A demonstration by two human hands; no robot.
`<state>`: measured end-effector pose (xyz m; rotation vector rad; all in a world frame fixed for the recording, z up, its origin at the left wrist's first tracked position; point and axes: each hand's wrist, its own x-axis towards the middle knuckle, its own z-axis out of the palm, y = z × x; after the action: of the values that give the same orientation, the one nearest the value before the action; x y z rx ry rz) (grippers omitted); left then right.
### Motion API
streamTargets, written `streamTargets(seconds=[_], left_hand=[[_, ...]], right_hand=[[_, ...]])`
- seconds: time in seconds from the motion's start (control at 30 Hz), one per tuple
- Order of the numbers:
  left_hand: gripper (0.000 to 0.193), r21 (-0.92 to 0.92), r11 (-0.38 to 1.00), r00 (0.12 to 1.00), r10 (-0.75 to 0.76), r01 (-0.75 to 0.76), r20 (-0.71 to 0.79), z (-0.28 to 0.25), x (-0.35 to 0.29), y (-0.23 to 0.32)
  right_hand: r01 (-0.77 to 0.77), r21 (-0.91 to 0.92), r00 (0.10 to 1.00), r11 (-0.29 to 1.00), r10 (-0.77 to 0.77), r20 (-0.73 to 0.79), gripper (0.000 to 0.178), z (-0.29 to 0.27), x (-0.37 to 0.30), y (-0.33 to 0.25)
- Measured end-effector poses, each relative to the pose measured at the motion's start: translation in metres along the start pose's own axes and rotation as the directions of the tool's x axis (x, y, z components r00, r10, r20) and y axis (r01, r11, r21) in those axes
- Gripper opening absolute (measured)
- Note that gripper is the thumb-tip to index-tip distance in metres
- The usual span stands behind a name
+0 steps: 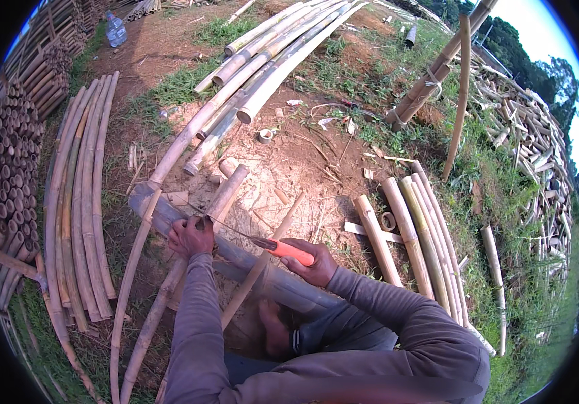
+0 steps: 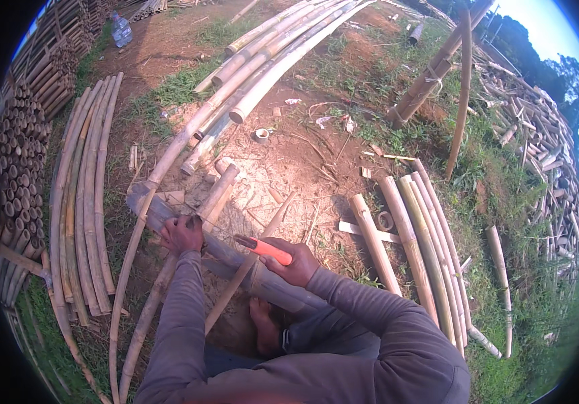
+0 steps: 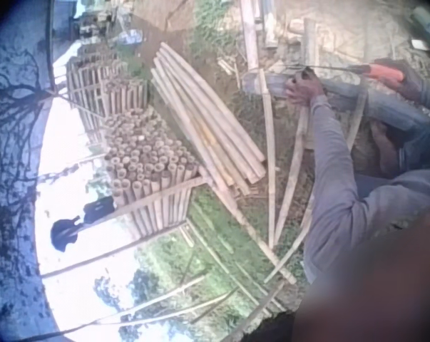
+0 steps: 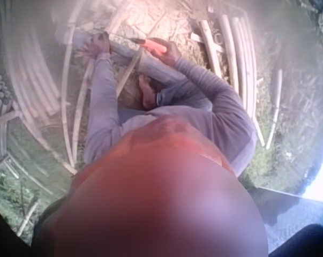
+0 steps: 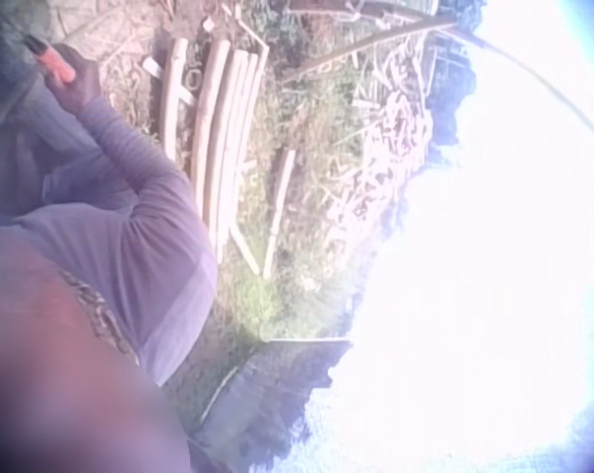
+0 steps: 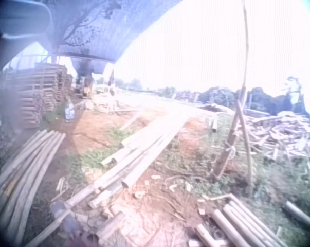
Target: The person sits on the ground and uses a hand saw to cut long bamboo poles into shorter sections. They repeatedly position the bamboo, saw through it, and set the cut pieces aside. The person also briefly opens a bag to retrieve a small item before resuming cutting.
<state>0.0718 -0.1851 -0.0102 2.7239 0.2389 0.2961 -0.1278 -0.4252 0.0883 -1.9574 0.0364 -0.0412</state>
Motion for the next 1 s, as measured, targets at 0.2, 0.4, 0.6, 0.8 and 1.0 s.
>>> streamTargets(seconds=[0.2,0.4,0.6,0.8,1.0], left_hand=[[0.028,-0.078,0.994,0.989,0.07,-0.081,-0.133,0.014,0.002,-0.011],[0.036,-0.105,0.993,0.995,0.052,-0.061,-0.088,0.021,0.003,-0.021],[0.036,-0.226,0.972,0.997,0.06,-0.069,-0.046,0.016,-0.002,-0.023],[0.056,-0.109,0.966,0.972,0.23,-0.233,-0.044,-0.019,-0.032,-0.106],[0.037,0.112,0.994,0.929,-0.04,-0.002,0.368,-0.034,-0.028,-0.112]], right_hand=[[0.144,-0.024,0.988,0.989,-0.146,-0.056,0.043,0.025,0.036,0.003],[-0.021,0.057,0.998,0.998,0.024,-0.053,0.038,-0.015,-0.049,0.004],[0.178,0.02,0.978,0.984,-0.175,-0.118,0.039,0.04,0.033,0.015],[0.106,0.103,0.991,0.989,-0.097,-0.091,0.04,0.054,0.044,0.018],[0.108,0.106,0.991,0.988,-0.1,-0.084,0.039,0.052,0.042,0.013]])
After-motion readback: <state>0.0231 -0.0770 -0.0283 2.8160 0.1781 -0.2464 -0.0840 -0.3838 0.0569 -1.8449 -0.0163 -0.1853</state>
